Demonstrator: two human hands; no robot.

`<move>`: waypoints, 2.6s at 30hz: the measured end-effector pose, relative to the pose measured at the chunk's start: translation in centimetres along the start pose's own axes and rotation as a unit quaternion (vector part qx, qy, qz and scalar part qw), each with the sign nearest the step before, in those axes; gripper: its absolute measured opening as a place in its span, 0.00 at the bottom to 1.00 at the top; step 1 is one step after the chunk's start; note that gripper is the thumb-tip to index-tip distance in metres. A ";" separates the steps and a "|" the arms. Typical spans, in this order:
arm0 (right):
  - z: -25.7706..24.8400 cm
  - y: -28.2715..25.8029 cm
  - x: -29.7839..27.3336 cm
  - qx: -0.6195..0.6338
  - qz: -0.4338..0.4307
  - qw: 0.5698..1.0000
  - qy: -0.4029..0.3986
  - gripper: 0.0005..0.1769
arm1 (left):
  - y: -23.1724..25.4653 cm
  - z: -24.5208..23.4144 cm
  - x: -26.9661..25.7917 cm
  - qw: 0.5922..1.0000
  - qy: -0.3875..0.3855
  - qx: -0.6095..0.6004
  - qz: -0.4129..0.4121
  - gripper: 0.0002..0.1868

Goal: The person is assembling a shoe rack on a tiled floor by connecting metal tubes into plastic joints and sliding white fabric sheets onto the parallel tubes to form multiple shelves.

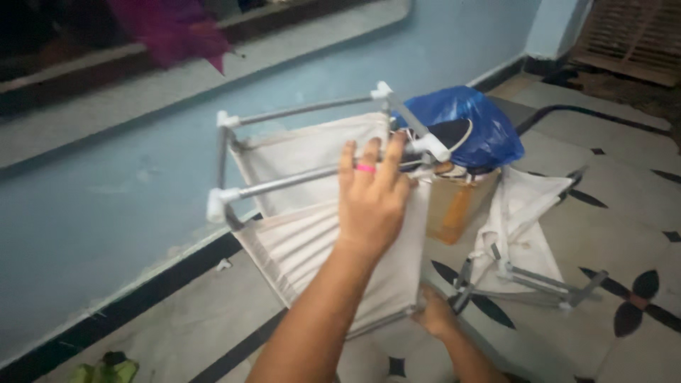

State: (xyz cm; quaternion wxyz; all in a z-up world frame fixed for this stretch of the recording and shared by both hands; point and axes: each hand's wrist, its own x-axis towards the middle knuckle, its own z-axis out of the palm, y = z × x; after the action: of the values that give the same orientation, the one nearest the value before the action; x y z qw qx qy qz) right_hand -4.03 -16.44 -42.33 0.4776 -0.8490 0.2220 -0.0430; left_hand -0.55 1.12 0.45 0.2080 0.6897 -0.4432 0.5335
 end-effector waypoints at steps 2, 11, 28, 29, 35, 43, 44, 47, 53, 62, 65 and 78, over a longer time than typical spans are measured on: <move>-0.5 -1.9 -0.5 -0.077 -0.037 0.994 0.067 0.52 | 0.4 -1.3 -0.4 1.000 -0.009 0.009 0.006 0.07; -7.5 -18.8 -10.5 -0.122 -0.410 0.798 0.425 0.22 | -4.9 -14.8 -9.5 0.991 0.114 0.070 -0.015 0.18; -3.7 -44.9 -16.9 -0.216 -0.621 0.710 0.252 0.12 | -15.4 -18.3 -10.7 0.975 -0.131 -0.171 -0.055 0.48; -3.4 -44.6 -16.7 -0.200 -0.618 0.726 0.227 0.06 | -15.4 -18.2 -10.8 0.974 -0.114 -0.185 -0.054 0.47; -3.0 -44.2 -15.6 -0.187 -0.600 0.740 0.238 0.06 | -15.4 -18.3 -10.7 0.971 -0.082 -0.219 -0.056 0.42; -3.2 -44.2 -15.6 -0.171 -0.591 0.750 0.243 0.04 | -15.5 -17.8 -10.4 0.969 -0.074 -0.229 -0.061 0.37; -3.3 -44.2 -15.5 -0.163 -0.598 0.745 0.246 0.04 | -15.5 -17.7 -10.4 0.970 -0.068 -0.227 -0.057 0.37; -3.5 -44.5 -15.5 -0.158 -0.602 0.741 0.250 0.03 | -15.4 -17.6 -10.1 0.971 -0.061 -0.225 -0.054 0.35; -3.7 -44.5 -15.7 -0.181 -0.591 0.744 0.253 0.03 | -15.8 -17.4 -9.8 0.976 -0.054 -0.209 -0.040 0.32; -3.7 -44.9 -15.9 -0.201 -0.585 0.745 0.251 0.05 | -16.6 -18.5 -9.2 0.964 -0.149 -0.215 -0.058 0.41; -3.6 -44.9 -15.9 -0.210 -0.578 0.748 0.249 0.05 | -16.7 -18.7 -8.7 0.964 -0.183 -0.186 -0.049 0.43; -3.2 -45.0 -14.9 -0.234 -0.540 0.785 0.193 0.08 | -17.9 -18.4 -7.4 0.974 -0.131 -0.176 0.046 0.35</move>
State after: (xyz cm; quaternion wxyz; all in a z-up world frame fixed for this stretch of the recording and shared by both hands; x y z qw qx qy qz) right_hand -3.18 7.30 -1.24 0.1103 -0.8899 -0.1815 -0.4038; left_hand 3.99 27.28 3.34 0.2416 0.6853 -0.5847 0.3606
